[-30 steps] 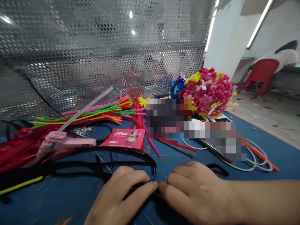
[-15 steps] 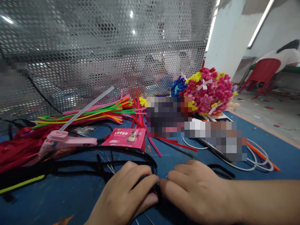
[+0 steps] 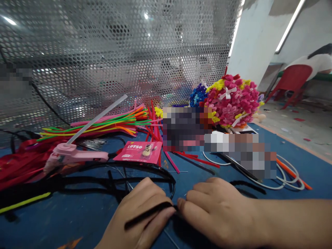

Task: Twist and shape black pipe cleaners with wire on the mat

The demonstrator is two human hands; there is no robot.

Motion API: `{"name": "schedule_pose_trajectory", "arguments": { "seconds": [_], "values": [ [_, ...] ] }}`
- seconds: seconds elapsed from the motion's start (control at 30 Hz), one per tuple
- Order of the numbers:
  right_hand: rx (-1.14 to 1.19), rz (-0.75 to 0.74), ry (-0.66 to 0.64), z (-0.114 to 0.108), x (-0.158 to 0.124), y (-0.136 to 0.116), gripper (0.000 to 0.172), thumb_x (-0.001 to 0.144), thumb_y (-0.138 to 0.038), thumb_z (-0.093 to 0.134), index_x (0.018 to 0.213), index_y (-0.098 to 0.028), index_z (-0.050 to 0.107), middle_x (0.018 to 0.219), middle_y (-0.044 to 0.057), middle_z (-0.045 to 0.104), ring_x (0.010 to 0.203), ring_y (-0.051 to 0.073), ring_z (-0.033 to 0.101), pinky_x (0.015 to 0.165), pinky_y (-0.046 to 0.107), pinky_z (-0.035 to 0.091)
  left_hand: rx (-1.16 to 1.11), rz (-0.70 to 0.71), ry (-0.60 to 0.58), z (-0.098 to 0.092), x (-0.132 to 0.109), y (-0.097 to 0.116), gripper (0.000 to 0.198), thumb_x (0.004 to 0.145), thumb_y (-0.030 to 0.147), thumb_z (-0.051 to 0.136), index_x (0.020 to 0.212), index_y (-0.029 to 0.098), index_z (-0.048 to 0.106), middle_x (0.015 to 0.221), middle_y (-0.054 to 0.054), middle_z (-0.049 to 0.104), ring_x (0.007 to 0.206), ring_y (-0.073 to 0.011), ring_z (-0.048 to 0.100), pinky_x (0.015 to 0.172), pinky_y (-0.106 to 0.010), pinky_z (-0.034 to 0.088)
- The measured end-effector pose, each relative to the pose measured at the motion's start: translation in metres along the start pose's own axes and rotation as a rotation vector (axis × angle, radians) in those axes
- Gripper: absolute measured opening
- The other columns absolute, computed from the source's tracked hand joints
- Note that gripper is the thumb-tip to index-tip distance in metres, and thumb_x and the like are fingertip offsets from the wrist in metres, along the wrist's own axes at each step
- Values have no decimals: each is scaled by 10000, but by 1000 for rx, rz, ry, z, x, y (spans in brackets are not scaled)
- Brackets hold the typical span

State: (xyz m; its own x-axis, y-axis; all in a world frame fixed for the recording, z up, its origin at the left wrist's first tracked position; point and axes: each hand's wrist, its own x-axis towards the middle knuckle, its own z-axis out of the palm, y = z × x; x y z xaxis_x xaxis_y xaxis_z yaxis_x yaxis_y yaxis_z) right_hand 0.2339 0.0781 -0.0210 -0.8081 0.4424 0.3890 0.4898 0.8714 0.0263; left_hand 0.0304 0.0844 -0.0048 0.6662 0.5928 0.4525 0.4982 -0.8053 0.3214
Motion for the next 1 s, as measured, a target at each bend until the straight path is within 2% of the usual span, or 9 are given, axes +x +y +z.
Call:
{"name": "schedule_pose_trajectory", "arguments": {
  "seconds": [0.17,0.3,0.37,0.4,0.47,0.53,0.63,0.83,1.0],
  "values": [
    [15,-4,-28,2,0,0,56,856,-156,453,826,-181,493,638,-12,565,511,143,489,439,286,210,39,-100,60,7,-2,0,339,861,172,474,527,184,527,505,37,511,530,-93,513,518,-182,409],
    [14,-1,-2,4,0,1,60,844,-142,462,812,-177,499,628,-15,558,506,137,475,441,285,193,-20,-219,134,12,-6,-2,129,787,209,610,671,209,553,545,79,550,497,-68,533,500,-148,429],
    [17,-9,22,5,0,1,60,836,-130,473,807,-173,503,613,-20,548,492,129,457,444,288,192,-47,-288,159,12,-7,-4,121,758,229,653,741,217,534,561,93,551,467,-57,524,462,-133,424],
    [23,-17,32,6,-1,1,62,835,-125,475,806,-171,505,609,-22,543,485,126,448,444,291,195,-52,-281,151,12,-7,-4,116,763,227,651,763,220,535,576,93,558,475,-55,530,462,-129,426],
    [32,-29,53,6,-1,2,61,838,-125,473,820,-168,513,605,-25,538,473,127,434,442,297,202,-44,-167,117,10,-5,-4,57,800,194,608,810,229,564,642,80,601,551,-61,566,548,-136,457],
    [31,-31,76,6,-3,2,71,844,-138,467,876,-163,525,601,-28,532,466,131,427,439,302,198,-26,-37,92,8,-3,-3,100,835,143,544,863,229,587,713,60,636,634,-74,584,649,-165,471],
    [22,-17,91,6,-5,3,161,851,-160,462,1002,-160,516,597,-34,525,460,136,423,438,306,180,2,66,99,5,-4,-1,173,845,87,468,929,189,579,760,15,645,676,-101,567,687,-210,471],
    [15,18,90,6,-4,2,166,855,-174,449,1007,-181,513,597,-36,515,454,138,407,442,309,155,58,101,111,9,-9,1,230,756,-15,469,893,151,550,748,-32,600,718,-141,535,718,-270,468],
    [49,72,52,4,-1,3,88,853,-185,454,915,-213,510,613,-36,522,470,136,397,446,302,151,15,113,60,11,-13,-6,251,788,-21,479,958,154,541,831,-39,605,763,-134,527,729,-248,456]
  ]
}}
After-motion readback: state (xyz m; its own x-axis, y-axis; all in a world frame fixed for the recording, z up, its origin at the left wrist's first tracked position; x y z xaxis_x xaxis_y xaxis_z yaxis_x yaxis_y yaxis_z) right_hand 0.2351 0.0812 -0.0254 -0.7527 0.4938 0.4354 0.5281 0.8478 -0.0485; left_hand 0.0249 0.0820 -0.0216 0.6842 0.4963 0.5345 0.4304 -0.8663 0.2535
